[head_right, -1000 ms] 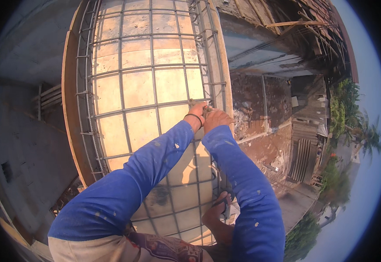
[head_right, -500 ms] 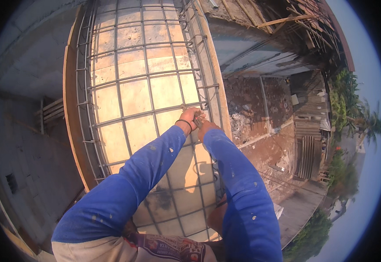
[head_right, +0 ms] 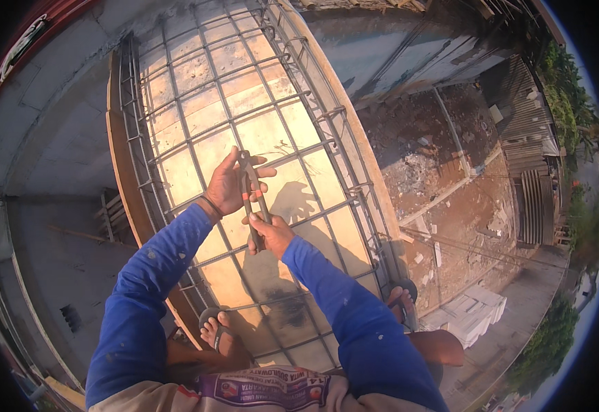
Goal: The person secures rebar mesh together using wire and a pair of pliers by hand.
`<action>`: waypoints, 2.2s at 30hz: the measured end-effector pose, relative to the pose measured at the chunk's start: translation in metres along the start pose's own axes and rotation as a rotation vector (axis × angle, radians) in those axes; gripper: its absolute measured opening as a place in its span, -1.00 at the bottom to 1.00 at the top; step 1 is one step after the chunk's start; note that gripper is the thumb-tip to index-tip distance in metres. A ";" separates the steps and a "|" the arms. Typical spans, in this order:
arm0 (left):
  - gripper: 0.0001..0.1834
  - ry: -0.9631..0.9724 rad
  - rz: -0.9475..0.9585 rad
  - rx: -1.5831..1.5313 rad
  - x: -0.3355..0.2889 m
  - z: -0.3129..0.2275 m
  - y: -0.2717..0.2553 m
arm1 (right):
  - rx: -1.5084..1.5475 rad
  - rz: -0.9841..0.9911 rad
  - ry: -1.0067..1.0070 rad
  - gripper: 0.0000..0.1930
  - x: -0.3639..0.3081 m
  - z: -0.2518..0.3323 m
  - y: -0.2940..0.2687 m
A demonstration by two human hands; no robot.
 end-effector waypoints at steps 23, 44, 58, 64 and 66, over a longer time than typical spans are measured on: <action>-0.64 0.213 -1.122 1.599 0.074 -0.014 -0.056 | -2.192 0.493 -0.302 -0.44 -0.107 -0.097 -0.118; -0.78 -0.288 -0.052 0.919 -0.035 -0.016 0.024 | -1.238 -0.146 -0.822 -0.68 0.011 0.082 -0.030; -0.88 0.240 0.114 1.928 -0.069 0.033 0.016 | -1.168 0.468 0.119 -0.58 -0.030 0.014 -0.043; -0.88 0.599 -0.029 1.860 -0.039 0.027 0.039 | -0.854 0.352 -0.128 -0.56 -0.026 0.075 -0.070; -0.89 0.702 -0.092 1.887 -0.035 0.013 0.055 | -1.076 0.322 0.021 -0.64 -0.024 0.119 -0.067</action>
Point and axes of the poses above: each hand's wrist, its own x-axis towards the middle knuckle, its own y-axis out of the palm, z = x × y, the point moved 4 cm from there along x, towards the middle knuckle, and after that the axes turned 11 degrees about -y, right-handed, at the moved point
